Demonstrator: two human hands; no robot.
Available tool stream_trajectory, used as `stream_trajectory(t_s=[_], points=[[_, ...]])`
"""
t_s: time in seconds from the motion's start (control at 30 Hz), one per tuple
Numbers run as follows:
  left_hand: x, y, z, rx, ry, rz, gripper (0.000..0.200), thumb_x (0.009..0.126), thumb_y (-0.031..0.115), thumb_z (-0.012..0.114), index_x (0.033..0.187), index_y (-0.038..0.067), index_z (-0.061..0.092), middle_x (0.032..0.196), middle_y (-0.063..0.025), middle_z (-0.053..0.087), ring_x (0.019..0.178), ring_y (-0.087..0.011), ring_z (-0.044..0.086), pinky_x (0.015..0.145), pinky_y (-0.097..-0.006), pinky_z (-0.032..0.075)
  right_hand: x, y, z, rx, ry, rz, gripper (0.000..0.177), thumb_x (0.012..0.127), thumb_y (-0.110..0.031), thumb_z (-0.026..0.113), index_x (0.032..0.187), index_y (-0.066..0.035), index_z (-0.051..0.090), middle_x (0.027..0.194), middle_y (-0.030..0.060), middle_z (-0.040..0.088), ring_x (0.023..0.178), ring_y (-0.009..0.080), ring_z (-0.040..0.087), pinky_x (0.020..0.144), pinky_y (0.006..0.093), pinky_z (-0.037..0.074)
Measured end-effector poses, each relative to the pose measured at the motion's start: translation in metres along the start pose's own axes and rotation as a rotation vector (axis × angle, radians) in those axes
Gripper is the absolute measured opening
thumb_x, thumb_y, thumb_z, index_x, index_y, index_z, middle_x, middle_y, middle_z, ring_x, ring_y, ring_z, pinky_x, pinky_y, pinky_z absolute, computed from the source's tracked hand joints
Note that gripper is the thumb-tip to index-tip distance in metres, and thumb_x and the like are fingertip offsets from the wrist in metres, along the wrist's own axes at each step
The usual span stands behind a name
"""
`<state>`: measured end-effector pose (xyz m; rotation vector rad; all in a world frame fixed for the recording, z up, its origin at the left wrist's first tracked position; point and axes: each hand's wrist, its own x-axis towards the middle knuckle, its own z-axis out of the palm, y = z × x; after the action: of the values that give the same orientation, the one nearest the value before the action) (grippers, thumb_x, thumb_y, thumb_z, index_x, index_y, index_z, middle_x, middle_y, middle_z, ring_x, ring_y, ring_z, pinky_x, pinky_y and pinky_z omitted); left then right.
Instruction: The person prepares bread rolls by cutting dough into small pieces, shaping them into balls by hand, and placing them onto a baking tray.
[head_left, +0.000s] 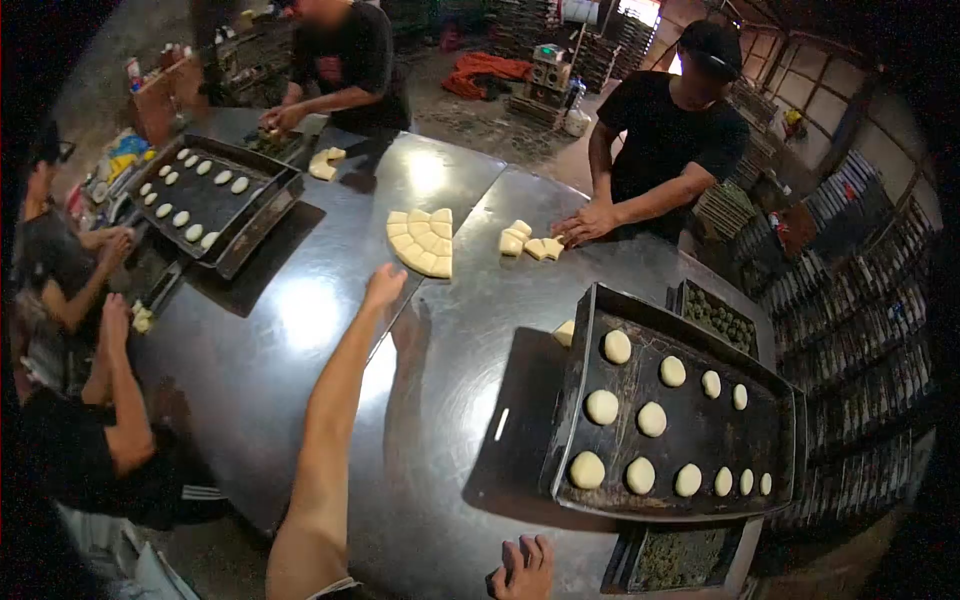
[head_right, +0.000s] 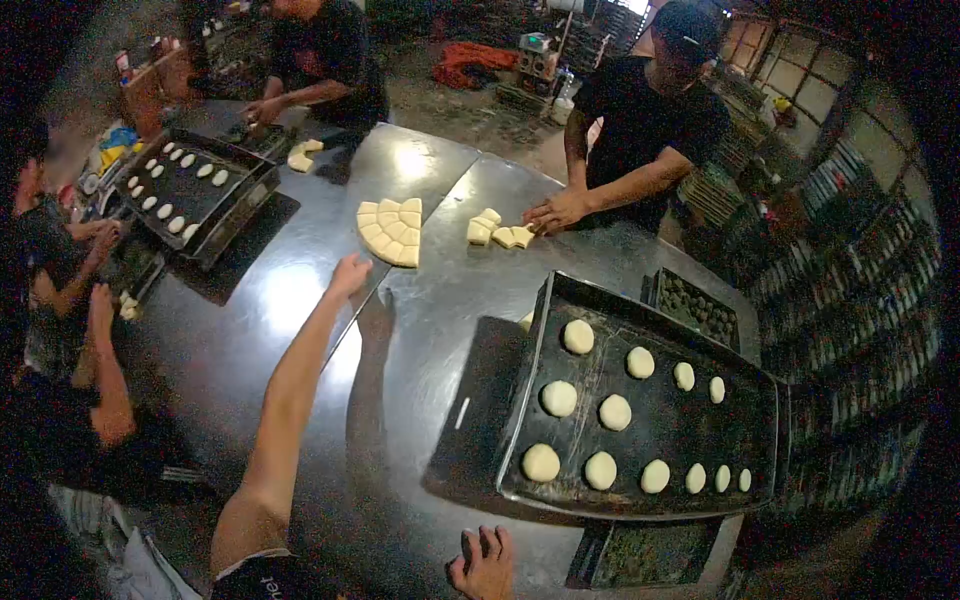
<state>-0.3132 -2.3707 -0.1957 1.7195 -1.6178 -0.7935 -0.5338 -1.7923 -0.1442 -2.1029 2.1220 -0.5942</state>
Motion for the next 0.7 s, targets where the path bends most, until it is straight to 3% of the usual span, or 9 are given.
stream_trajectory(t_s=[0.1,0.13,0.23,0.3,0.33,0.37,0.47,0.53,0.7], points=[[0.045,0.001,0.020,0.266,0.143,-0.132,0.063,0.079,0.043,0.065,0.124,0.001,0.055,0.121,-0.0226,0.058,0.118,-0.0378,0.050,0.106,-0.0580,0.022,-0.001,0.003,0.005,0.056,-0.061,0.067,0.040,0.076,-0.016,0.058,0.111,0.003,0.057,0.117,0.0234,0.051,0.114,0.0445,0.042,0.098,0.0573,0.035],[0.055,0.004,0.033,0.258,0.128,-0.138,0.063,0.079,0.043,0.065,0.124,0.001,0.055,0.121,-0.0226,0.058,0.118,-0.0378,0.050,0.106,-0.0580,0.022,-0.001,0.005,0.006,0.054,-0.077,0.061,0.039,0.076,-0.015,0.057,0.111,0.002,0.057,0.117,0.0233,0.051,0.114,0.0444,0.042,0.098,0.0576,0.034],[0.053,0.029,0.039,0.224,0.472,-0.293,0.057,0.073,0.047,0.068,0.111,0.006,0.063,0.102,-0.0183,0.066,0.107,-0.0398,0.055,0.097,-0.0522,0.035,0.001,0.005,0.008,0.069,-0.125,0.095,0.040,0.077,-0.016,0.057,0.113,0.000,0.057,0.118,0.0212,0.051,0.115,0.0445,0.041,0.098,0.0582,0.034],[0.049,0.032,0.033,0.033,0.209,-0.020,0.050,0.070,0.042,0.070,0.104,0.006,0.063,0.097,-0.0173,0.066,0.098,-0.0372,0.058,0.093,-0.0486,0.039,0.001,0.005,0.008,0.058,-0.114,0.122,0.040,0.077,-0.016,0.058,0.114,-0.001,0.057,0.119,0.0196,0.051,0.115,0.0444,0.042,0.098,0.0578,0.034],[0.051,0.019,0.050,0.003,0.313,0.122,0.045,0.071,0.034,0.069,0.101,0.003,0.058,0.088,-0.0189,0.066,0.088,-0.0384,0.062,0.080,-0.0431,0.047,0.004,0.005,0.007,0.068,-0.124,0.122,0.040,0.077,-0.016,0.058,0.114,-0.001,0.057,0.119,0.0196,0.051,0.115,0.0444,0.042,0.098,0.0578,0.034],[0.039,0.026,0.053,-0.119,0.283,0.192,0.033,0.073,0.027,0.068,0.092,0.003,0.056,0.080,-0.0155,0.063,0.082,-0.0336,0.062,0.075,-0.0408,0.048,0.007,0.005,0.006,0.067,-0.116,0.108,0.041,0.077,-0.015,0.058,0.115,-0.001,0.057,0.118,0.0196,0.051,0.114,0.0440,0.042,0.098,0.0573,0.035],[0.014,0.025,0.065,-0.287,0.243,0.220,0.026,0.079,0.021,0.064,0.098,0.006,0.054,0.088,-0.0103,0.062,0.084,-0.0275,0.061,0.076,-0.0376,0.048,0.005,0.005,0.007,0.049,-0.105,0.070,0.041,0.076,-0.014,0.059,0.116,-0.002,0.057,0.118,0.0206,0.051,0.115,0.0433,0.043,0.098,0.0562,0.035],[-0.022,0.035,0.060,-1.258,0.162,0.057,0.031,0.085,0.014,0.060,0.114,0.008,0.051,0.107,-0.0052,0.058,0.095,-0.0211,0.059,0.084,-0.0386,0.048,0.003,0.006,0.006,0.029,-0.101,0.038,0.041,0.077,-0.013,0.059,0.116,-0.003,0.057,0.118,0.0214,0.050,0.115,0.0429,0.043,0.098,0.0556,0.036],[-0.143,0.039,0.034,-1.682,-0.028,-0.109,0.033,0.091,0.020,0.055,0.121,0.012,0.047,0.114,-0.0041,0.055,0.107,-0.0204,0.053,0.096,-0.0406,0.043,-0.001,0.003,0.001,0.101,-0.055,0.087,0.043,0.075,-0.017,0.062,0.116,-0.005,0.058,0.119,0.0209,0.050,0.115,0.0421,0.043,0.098,0.0555,0.036]])
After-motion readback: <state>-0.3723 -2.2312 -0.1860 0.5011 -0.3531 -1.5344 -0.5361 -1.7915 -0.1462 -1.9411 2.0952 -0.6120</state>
